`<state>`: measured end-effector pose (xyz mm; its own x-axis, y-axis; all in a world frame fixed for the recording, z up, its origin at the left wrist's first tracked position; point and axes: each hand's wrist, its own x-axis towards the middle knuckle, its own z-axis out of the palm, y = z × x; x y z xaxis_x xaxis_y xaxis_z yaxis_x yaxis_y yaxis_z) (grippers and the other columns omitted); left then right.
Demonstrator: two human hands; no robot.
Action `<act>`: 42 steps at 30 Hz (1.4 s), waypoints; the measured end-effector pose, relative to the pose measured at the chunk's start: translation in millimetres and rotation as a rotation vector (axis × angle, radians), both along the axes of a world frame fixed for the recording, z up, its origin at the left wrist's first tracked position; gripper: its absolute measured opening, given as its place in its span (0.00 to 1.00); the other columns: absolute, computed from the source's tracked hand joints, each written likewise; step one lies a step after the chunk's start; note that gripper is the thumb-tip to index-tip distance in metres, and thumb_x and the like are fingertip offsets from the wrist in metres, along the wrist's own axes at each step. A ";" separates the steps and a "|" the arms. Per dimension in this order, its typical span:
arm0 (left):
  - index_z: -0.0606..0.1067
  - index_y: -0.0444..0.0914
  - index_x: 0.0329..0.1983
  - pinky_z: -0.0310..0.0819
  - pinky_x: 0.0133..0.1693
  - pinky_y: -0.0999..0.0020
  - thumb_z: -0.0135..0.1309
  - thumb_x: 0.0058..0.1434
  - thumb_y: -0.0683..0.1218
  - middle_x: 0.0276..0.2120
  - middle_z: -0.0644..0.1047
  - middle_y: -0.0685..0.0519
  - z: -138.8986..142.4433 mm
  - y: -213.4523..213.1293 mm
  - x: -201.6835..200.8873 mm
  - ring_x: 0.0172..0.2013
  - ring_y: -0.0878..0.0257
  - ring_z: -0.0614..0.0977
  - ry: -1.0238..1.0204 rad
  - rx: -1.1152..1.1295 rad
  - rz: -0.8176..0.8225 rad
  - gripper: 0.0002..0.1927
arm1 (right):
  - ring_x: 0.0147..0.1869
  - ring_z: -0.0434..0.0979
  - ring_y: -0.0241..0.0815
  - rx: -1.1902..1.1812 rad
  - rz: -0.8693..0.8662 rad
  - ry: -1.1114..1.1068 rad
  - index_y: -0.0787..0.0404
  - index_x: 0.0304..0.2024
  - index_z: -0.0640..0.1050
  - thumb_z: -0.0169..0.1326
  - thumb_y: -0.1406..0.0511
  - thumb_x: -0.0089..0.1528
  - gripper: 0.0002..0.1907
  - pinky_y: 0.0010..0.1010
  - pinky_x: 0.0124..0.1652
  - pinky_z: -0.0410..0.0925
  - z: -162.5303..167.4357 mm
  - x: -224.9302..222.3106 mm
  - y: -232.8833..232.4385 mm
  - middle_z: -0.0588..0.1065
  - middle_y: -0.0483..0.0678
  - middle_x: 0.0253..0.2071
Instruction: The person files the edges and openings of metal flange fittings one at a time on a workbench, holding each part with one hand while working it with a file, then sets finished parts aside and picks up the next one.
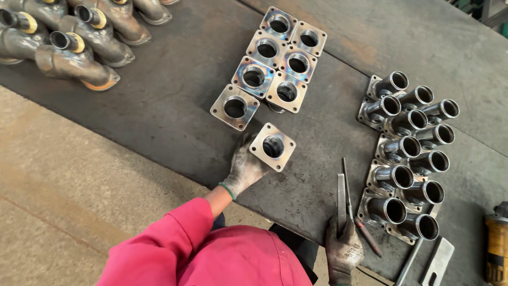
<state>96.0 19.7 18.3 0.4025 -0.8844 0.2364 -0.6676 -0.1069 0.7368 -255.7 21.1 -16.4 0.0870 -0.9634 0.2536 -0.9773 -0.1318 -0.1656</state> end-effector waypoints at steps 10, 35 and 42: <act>0.74 0.40 0.55 0.68 0.57 0.49 0.59 0.54 0.56 0.51 0.78 0.45 -25.5 -14.1 -6.0 0.53 0.46 0.77 -0.187 -0.089 0.268 0.28 | 0.30 0.78 0.55 0.039 -0.022 -0.019 0.54 0.53 0.80 0.59 0.51 0.63 0.21 0.46 0.33 0.70 -0.3 -1.4 -1.7 0.76 0.51 0.27; 0.65 0.30 0.67 0.54 0.70 0.43 0.60 0.64 0.58 0.63 0.71 0.37 -11.8 -29.4 -9.6 0.67 0.44 0.66 -0.278 0.086 0.434 0.37 | 0.28 0.76 0.56 0.118 0.287 -0.129 0.57 0.43 0.80 0.63 0.53 0.60 0.17 0.47 0.29 0.67 -2.2 -33.2 -17.3 0.74 0.52 0.25; 0.63 0.32 0.70 0.62 0.67 0.47 0.61 0.66 0.52 0.62 0.75 0.40 -0.4 8.2 -116.9 0.63 0.46 0.75 0.166 -0.270 0.372 0.36 | 0.26 0.79 0.53 0.170 0.455 -0.252 0.61 0.48 0.81 0.67 0.55 0.58 0.21 0.42 0.27 0.70 36.9 -24.2 -20.1 0.78 0.52 0.25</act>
<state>-20.9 27.9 17.9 0.7316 -0.5893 0.3428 -0.4910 -0.1067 0.8646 -279.9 0.9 20.5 0.4614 -0.8719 0.1640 -0.7553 -0.4830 -0.4429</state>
